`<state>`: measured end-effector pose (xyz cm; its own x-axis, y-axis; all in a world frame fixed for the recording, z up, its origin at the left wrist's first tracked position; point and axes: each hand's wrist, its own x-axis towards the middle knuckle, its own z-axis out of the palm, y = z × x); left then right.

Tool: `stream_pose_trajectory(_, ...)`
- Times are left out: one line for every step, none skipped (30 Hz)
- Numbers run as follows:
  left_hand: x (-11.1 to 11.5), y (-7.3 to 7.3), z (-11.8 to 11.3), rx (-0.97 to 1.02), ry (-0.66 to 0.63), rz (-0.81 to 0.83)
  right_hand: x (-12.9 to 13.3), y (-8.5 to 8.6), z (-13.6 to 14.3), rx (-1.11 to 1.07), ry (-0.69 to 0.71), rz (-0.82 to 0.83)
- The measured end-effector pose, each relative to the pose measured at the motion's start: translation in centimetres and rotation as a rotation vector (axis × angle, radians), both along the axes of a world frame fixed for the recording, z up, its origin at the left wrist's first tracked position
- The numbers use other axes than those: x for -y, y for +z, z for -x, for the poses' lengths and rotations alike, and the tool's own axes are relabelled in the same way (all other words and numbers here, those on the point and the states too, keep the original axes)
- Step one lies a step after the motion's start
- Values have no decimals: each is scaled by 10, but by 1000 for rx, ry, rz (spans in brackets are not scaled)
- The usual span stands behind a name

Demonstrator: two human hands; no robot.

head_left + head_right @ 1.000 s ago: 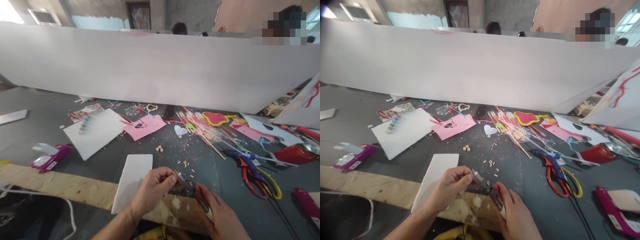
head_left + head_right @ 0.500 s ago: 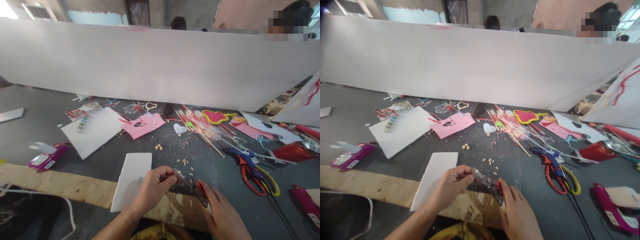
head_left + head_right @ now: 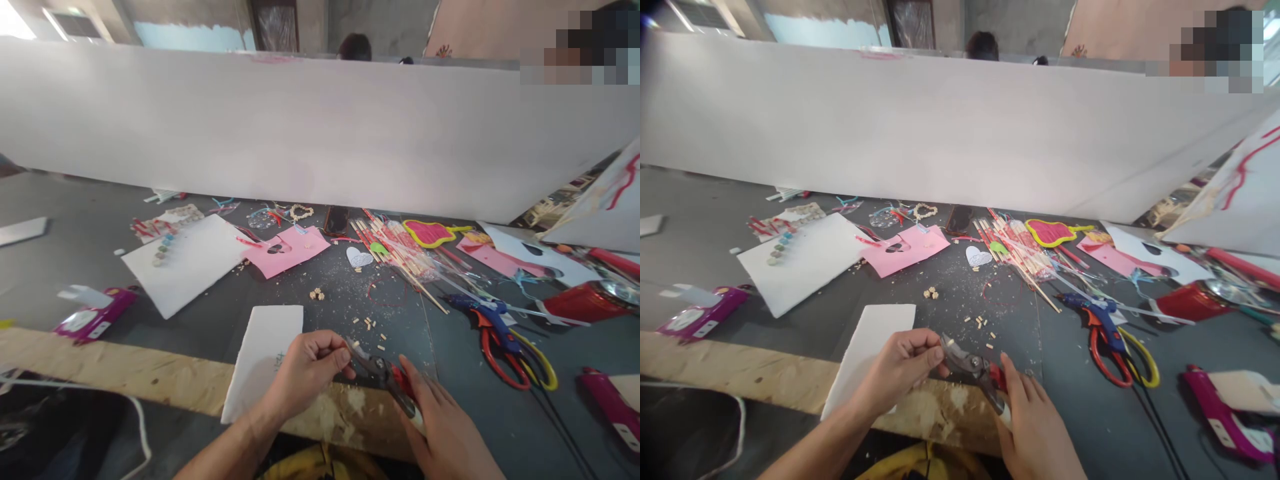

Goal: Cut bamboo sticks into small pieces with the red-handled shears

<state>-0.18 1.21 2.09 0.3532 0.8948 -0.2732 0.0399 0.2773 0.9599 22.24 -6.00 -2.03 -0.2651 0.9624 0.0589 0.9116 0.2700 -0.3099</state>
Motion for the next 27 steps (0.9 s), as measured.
stream_pose_trajectory(0,1,0,1,-4,3,0,-1,-1,7,-2,2)
stream_pose_trajectory(1,2,0,0,-9,7,-1,-1,-2,16,-4,3)
stream_pose_trajectory(1,3,-1,-1,-14,11,-1,-1,-3,25,-4,10)
stream_pose_trajectory(2,3,-1,-2,-22,16,-1,0,-3,31,-1,21)
stream_pose_trajectory(2,3,-1,-3,-29,21,-1,1,-4,34,3,40)
stream_pose_trajectory(2,2,-1,-2,-36,27,-2,2,-4,35,10,63)
stream_pose_trajectory(2,0,-2,1,-37,37,-2,4,-4,35,14,90)
stream_pose_trajectory(2,-2,-2,8,-36,47,-3,5,-4,39,7,112)
stream_pose_trajectory(2,-5,-2,18,-29,58,-4,7,-4,44,-3,136)
stream_pose_trajectory(2,-8,-3,25,-21,63,-5,8,-3,52,-21,152)
stream_pose_trajectory(1,-12,-3,25,-15,59,-6,9,-3,60,-37,165)
stream_pose_trajectory(1,-14,-3,17,-11,47,-7,9,-3,66,-52,170)
stream_pose_trajectory(1,-16,-4,-1,-4,26,-8,9,-2,70,-65,169)
stream_pose_trajectory(1,-17,-4,-29,4,-1,-9,8,-2,73,-73,164)
stream_pose_trajectory(1,-18,-4,-62,13,-29,-9,8,-2,78,-83,156)
stream_pose_trajectory(1,-18,-5,-98,25,-55,-9,7,-1,85,-96,147)
stream_pose_trajectory(1,-18,-5,-132,41,-78,-9,6,-1,93,-103,141)
stream_pose_trajectory(2,-17,-5,-158,53,-100,-8,6,-1,99,-107,133)
stream_pose_trajectory(2,-17,-6,-170,59,-118,-7,5,0,102,-104,126)
stream_pose_trajectory(2,-16,-6,-166,64,-130,-6,5,0,101,-96,119)
stream_pose_trajectory(2,-16,-6,-147,68,-136,-5,5,1,95,-84,113)
stream_pose_trajectory(2,-15,-6,-115,66,-133,-4,5,1,86,-70,108)
stream_pose_trajectory(1,-16,-6,-76,61,-118,-3,5,1,79,-62,105)
stream_pose_trajectory(1,-16,-5,-39,53,-92,-3,5,2,73,-55,104)
stream_pose_trajectory(0,-16,-5,-6,42,-59,-2,5,2,68,-50,100)
stream_pose_trajectory(0,-16,-4,21,30,-28,-2,5,2,66,-48,94)
stream_pose_trajectory(-1,-15,-3,40,16,-1,-2,5,2,66,-46,88)
